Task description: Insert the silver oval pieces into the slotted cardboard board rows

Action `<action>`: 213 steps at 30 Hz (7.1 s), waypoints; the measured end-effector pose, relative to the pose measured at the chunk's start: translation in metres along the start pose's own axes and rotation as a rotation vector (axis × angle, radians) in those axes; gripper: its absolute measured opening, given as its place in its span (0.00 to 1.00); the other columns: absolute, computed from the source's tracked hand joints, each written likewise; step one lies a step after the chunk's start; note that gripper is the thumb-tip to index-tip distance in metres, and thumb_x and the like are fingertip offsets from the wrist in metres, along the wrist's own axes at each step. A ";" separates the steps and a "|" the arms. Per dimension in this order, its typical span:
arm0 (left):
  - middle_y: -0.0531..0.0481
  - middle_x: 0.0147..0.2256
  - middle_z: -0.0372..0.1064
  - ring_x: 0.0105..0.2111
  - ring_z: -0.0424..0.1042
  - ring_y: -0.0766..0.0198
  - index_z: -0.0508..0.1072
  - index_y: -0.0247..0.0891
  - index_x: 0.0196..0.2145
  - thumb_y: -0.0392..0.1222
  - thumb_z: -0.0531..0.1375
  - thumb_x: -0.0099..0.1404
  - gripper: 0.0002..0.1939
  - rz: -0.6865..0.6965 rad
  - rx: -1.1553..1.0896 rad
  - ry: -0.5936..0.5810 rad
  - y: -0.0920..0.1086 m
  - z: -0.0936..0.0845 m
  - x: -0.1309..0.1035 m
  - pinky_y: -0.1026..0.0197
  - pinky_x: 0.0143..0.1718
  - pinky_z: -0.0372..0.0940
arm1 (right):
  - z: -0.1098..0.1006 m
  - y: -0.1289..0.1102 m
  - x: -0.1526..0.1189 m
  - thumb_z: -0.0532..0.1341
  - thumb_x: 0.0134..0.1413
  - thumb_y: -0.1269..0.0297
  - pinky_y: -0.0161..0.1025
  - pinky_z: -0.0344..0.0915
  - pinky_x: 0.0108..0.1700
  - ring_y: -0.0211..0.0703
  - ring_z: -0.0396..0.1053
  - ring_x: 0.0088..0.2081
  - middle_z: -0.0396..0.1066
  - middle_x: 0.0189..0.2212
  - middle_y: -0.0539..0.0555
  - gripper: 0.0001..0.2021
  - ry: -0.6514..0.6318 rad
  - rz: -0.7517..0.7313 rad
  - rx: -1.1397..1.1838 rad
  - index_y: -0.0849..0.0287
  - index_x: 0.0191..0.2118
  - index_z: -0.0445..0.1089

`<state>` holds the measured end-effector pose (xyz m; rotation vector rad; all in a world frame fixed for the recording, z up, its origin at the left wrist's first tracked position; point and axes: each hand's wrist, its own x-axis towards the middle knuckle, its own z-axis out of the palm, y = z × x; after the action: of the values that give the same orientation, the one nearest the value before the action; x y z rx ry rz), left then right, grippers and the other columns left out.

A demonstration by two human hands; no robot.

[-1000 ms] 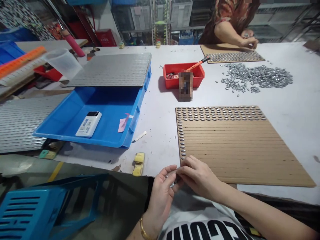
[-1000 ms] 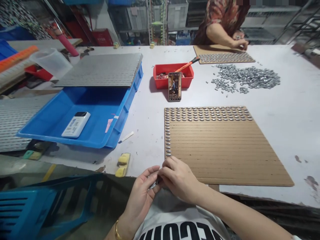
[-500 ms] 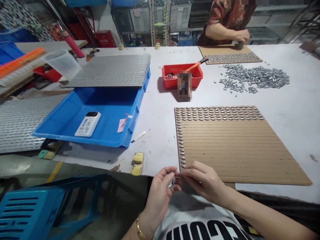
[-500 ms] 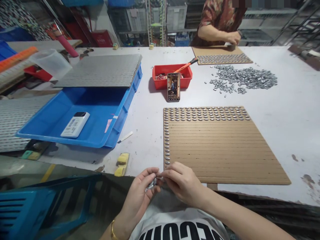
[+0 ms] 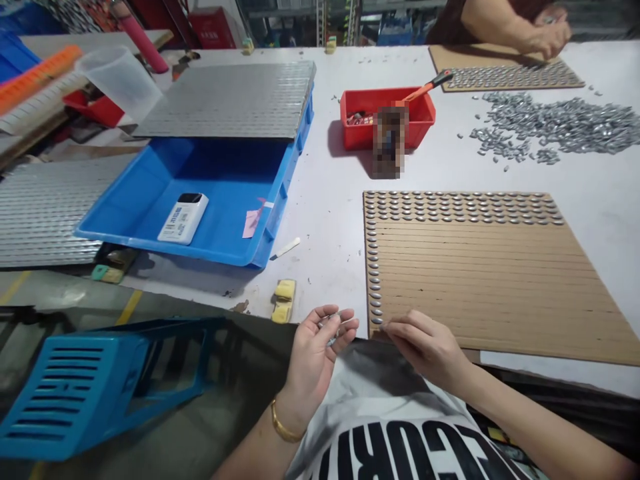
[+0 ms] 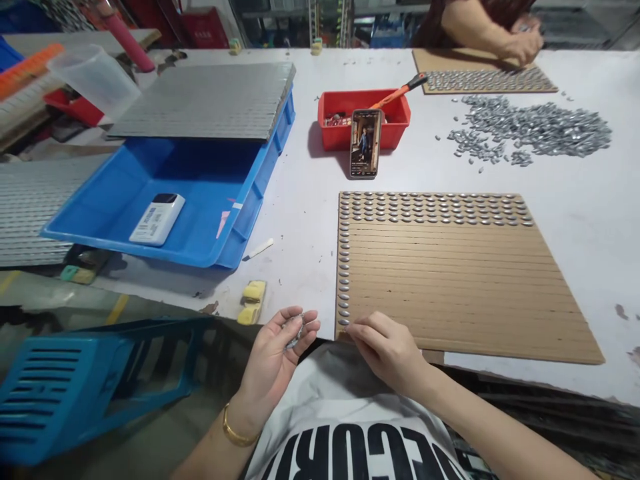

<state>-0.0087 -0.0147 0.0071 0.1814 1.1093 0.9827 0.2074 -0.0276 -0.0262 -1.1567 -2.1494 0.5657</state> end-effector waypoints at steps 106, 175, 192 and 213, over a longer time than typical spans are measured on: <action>0.42 0.37 0.75 0.33 0.74 0.65 0.73 0.33 0.39 0.39 0.65 0.57 0.12 -0.081 0.165 -0.222 0.070 0.098 0.116 0.62 0.38 0.70 | -0.031 0.120 0.152 0.52 0.60 0.74 0.31 0.55 0.29 0.37 0.63 0.30 0.67 0.30 0.54 0.11 -0.001 0.097 -0.433 0.60 0.33 0.70; 0.42 0.38 0.73 0.36 0.72 0.63 0.74 0.33 0.40 0.41 0.63 0.59 0.12 -0.086 0.172 -0.316 0.074 0.094 0.118 0.59 0.40 0.68 | -0.039 0.071 0.158 0.56 0.59 0.70 0.39 0.66 0.36 0.41 0.67 0.35 0.69 0.32 0.54 0.09 0.041 0.206 0.269 0.56 0.41 0.72; 0.40 0.43 0.73 0.42 0.75 0.59 0.71 0.34 0.43 0.32 0.59 0.60 0.12 0.125 -0.025 -0.065 0.104 0.088 0.132 0.62 0.40 0.70 | -0.050 0.092 0.130 0.56 0.61 0.68 0.40 0.70 0.38 0.43 0.73 0.36 0.75 0.35 0.55 0.08 0.108 0.213 0.092 0.56 0.40 0.72; 0.35 0.45 0.73 0.43 0.75 0.54 0.70 0.32 0.42 0.45 0.58 0.65 0.13 -0.063 0.030 -0.216 0.091 0.094 0.123 0.51 0.50 0.68 | -0.030 0.109 0.127 0.54 0.58 0.75 0.36 0.66 0.37 0.42 0.69 0.36 0.71 0.35 0.58 0.11 -0.038 0.003 -0.385 0.58 0.41 0.72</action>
<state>0.0270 0.1607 0.0225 0.2693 0.9270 0.8691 0.2386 0.1392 -0.0318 -1.3574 -2.3548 0.1765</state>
